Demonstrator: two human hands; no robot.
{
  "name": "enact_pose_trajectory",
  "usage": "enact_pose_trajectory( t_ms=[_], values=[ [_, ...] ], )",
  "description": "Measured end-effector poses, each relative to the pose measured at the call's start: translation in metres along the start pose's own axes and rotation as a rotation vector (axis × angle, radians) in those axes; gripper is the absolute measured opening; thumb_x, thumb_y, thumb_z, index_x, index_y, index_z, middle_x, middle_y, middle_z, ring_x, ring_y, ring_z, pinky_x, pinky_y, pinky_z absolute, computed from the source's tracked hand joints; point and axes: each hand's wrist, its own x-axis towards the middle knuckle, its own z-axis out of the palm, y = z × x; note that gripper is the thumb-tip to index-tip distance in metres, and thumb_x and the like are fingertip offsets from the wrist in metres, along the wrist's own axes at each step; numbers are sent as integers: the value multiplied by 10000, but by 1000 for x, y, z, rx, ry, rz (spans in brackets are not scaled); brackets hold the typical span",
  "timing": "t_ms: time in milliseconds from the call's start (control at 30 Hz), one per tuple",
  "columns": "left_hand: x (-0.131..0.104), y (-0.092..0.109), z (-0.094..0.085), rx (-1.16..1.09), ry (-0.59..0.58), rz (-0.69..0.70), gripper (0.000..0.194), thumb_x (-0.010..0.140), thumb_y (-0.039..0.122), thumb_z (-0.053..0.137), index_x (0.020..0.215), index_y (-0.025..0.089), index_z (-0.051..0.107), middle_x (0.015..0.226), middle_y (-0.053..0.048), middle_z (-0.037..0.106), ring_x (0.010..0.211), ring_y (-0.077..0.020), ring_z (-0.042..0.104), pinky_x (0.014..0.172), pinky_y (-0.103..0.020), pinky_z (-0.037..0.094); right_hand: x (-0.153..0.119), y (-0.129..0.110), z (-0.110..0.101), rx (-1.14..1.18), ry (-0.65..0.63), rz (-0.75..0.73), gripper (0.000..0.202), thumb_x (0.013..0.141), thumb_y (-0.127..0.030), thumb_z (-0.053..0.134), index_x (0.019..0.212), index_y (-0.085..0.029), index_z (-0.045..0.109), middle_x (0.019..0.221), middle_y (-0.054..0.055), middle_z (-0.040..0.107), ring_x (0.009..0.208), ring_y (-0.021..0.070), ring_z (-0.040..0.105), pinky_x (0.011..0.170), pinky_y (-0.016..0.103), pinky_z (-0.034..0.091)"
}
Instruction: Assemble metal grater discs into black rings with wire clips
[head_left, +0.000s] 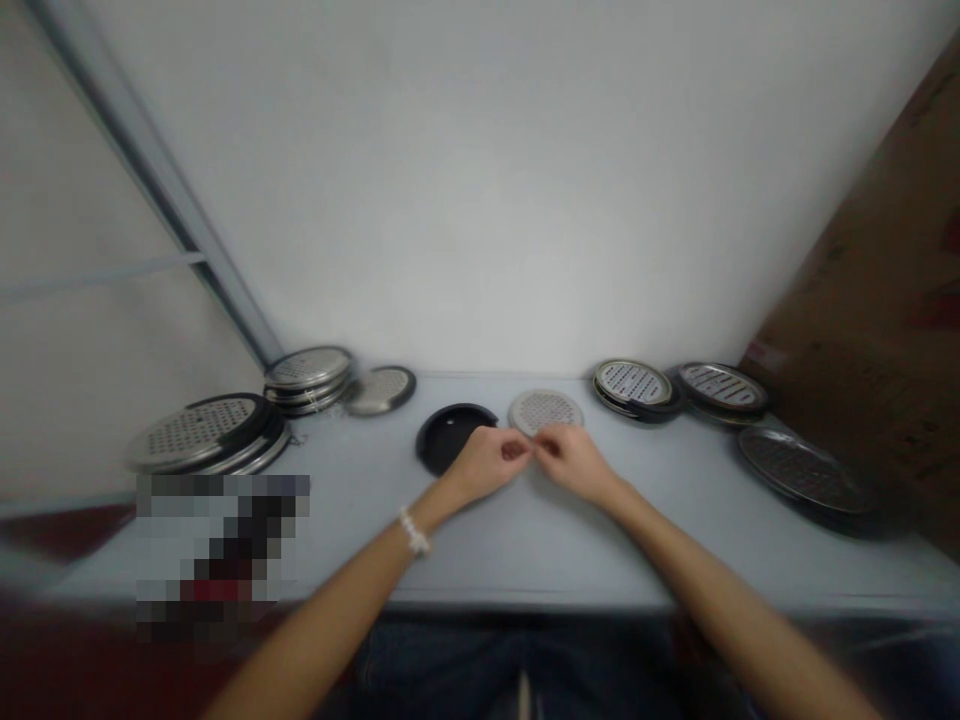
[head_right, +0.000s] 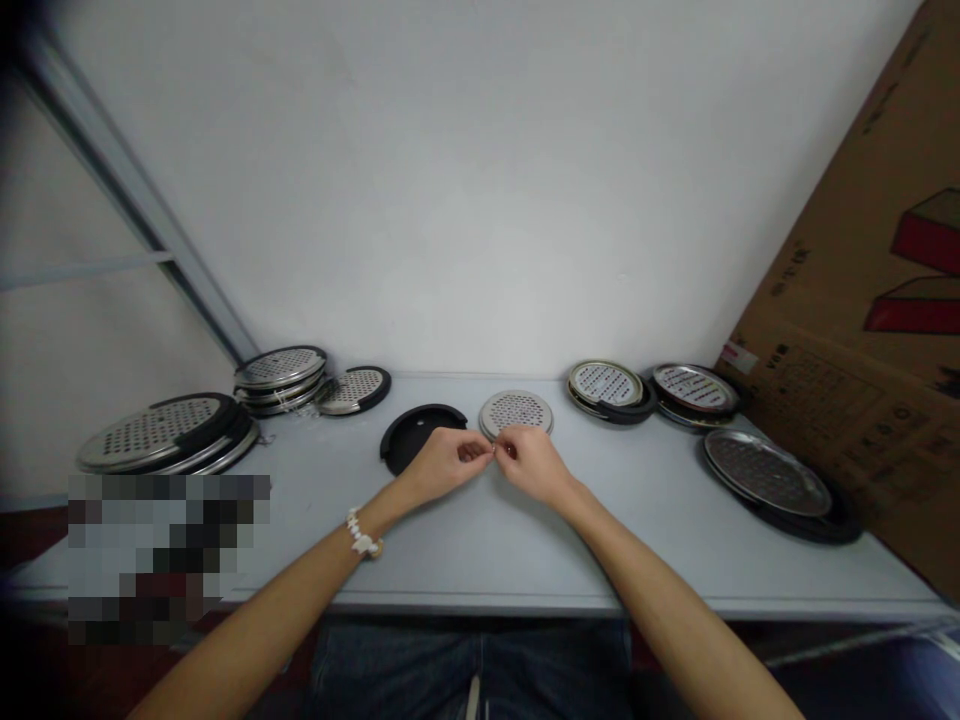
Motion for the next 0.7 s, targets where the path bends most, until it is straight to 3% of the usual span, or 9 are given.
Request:
enact_pose_trajectory(
  t_ms=[700],
  values=[
    [1,-2,2,20,33,-34,160,786,189,624,805,128,771,743,-60,748,690,-158,666,657,-224,481,-4,-1,6,-58,22,-49,191,851,-103,537,693,-165,622,708,42,614,666,155,523,640,267,326]
  ],
)
